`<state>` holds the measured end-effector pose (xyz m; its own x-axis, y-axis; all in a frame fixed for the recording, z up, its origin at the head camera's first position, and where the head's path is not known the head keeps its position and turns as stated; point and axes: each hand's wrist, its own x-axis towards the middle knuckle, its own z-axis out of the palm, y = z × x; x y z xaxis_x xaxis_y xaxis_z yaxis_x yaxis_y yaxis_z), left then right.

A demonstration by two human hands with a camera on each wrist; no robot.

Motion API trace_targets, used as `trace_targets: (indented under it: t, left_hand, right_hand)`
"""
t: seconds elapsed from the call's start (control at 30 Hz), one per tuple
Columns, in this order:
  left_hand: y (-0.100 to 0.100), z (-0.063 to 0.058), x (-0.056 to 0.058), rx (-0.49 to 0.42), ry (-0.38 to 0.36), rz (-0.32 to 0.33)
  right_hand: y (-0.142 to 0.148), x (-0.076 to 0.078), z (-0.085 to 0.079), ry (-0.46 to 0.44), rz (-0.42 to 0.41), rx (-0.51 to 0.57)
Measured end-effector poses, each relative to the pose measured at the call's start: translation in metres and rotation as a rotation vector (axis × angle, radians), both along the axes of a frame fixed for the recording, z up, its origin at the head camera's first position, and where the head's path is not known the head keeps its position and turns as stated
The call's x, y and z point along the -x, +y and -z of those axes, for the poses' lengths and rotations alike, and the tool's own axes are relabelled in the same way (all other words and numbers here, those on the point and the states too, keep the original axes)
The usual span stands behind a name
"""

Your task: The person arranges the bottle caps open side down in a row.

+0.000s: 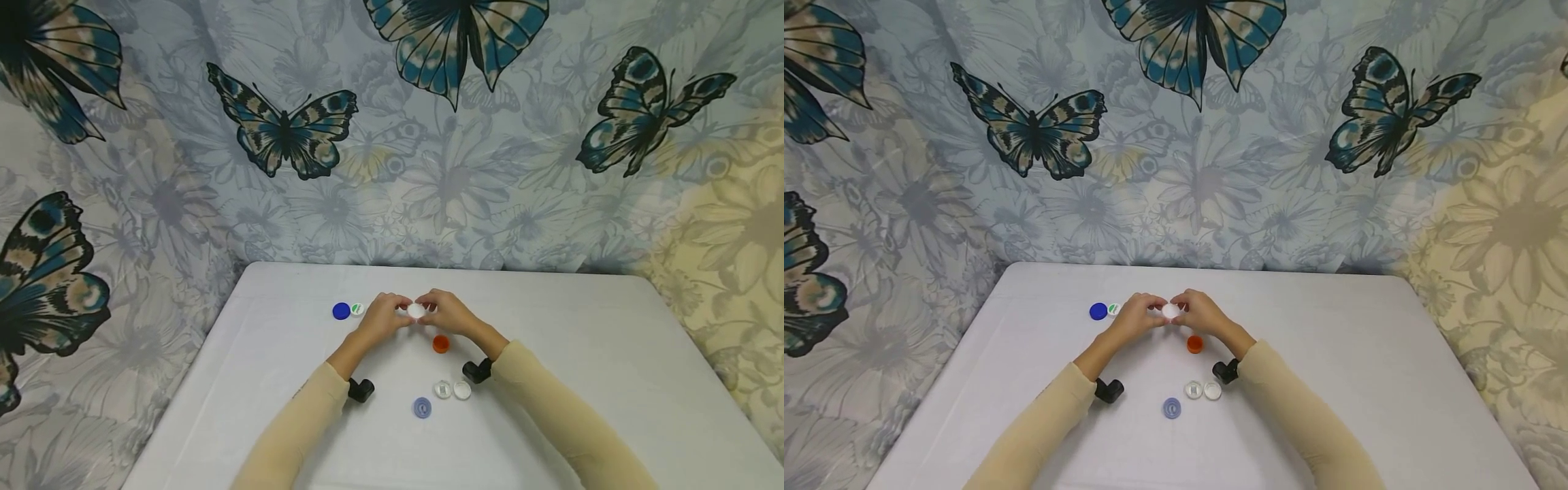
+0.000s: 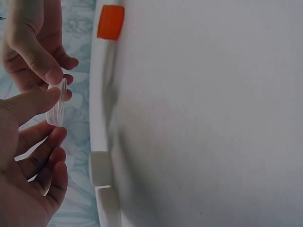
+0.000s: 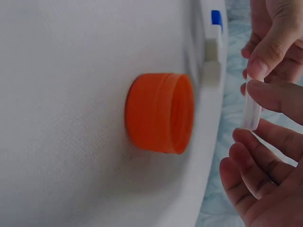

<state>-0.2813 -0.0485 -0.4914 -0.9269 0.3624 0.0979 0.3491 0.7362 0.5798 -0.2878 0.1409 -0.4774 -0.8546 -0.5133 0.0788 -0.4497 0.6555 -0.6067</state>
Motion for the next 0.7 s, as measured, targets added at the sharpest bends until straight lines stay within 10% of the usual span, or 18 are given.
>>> trace_targets:
  t: [0.7]
  left_hand:
    - [0.005,0.011,0.021,0.349,0.084,0.017]
  right_hand:
    - [-0.02,0.042,0.026,-0.155,0.05,-0.137]
